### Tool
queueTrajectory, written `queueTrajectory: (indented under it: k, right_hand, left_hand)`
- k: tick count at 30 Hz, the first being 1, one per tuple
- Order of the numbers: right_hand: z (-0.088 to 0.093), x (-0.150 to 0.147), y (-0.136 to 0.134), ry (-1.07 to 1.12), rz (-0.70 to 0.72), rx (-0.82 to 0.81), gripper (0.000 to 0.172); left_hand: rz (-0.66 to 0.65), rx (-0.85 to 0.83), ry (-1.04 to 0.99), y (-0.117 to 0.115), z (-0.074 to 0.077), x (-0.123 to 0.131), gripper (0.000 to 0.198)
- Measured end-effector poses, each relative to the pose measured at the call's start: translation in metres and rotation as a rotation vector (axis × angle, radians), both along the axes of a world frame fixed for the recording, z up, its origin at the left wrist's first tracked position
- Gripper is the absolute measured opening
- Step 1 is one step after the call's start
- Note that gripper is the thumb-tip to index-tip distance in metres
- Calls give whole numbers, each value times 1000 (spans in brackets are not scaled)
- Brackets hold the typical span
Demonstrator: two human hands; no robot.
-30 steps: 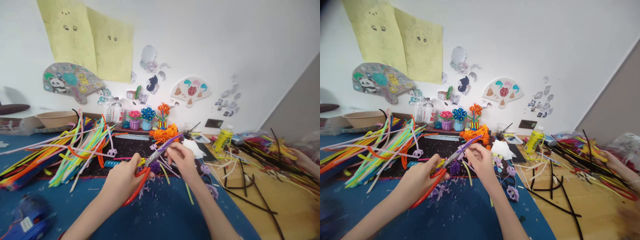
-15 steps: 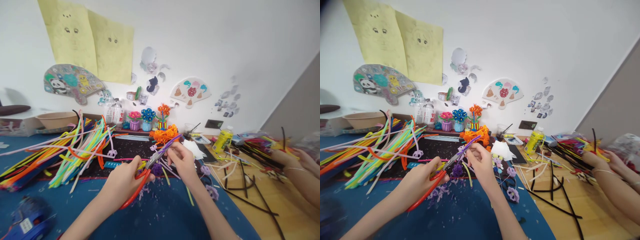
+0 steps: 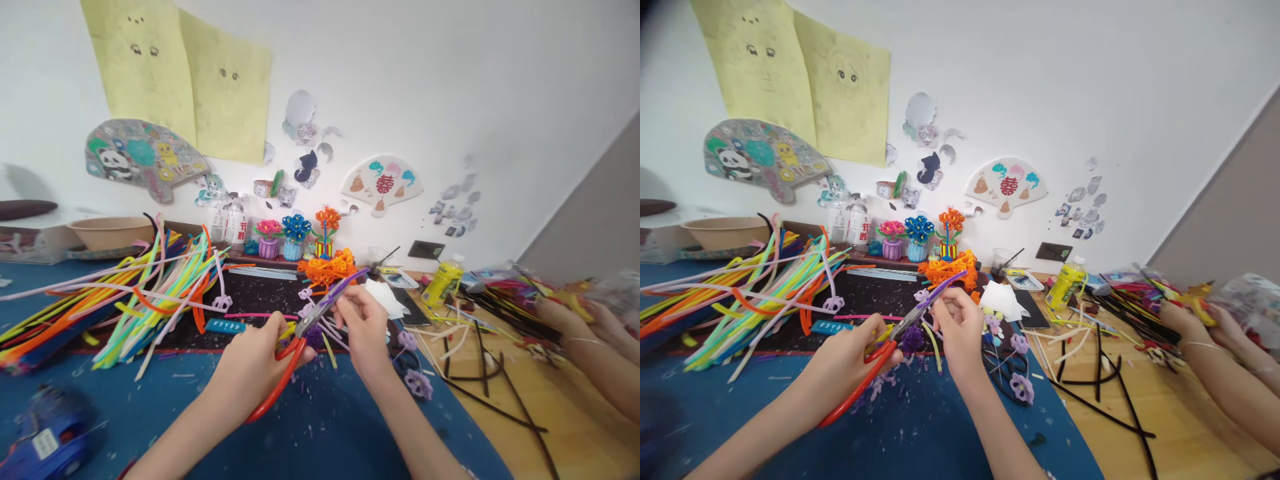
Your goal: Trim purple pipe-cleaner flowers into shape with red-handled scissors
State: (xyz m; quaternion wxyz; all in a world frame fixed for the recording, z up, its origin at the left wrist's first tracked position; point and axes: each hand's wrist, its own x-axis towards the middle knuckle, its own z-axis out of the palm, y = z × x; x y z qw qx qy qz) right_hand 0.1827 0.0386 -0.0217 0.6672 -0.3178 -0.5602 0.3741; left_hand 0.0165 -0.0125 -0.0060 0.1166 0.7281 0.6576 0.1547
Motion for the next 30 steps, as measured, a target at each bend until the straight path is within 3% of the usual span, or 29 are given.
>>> queueTrajectory:
  k: [7,15,22,30]
  right_hand:
    - [-4,-6,-1,35,-47,-10,10]
    - [-4,-3,1,-66,-75,8,12]
    - [0,1,0,-139,-63,35,13]
    - [1,1,-1,-148,-43,59,12]
  left_hand:
    - [-17,-30,-102,-3,-1,5,31]
    - [-33,-19,-19,-3,0,3,28]
    - [29,-51,103,-3,6,0,34]
    - [13,-28,30,-3,4,2,30]
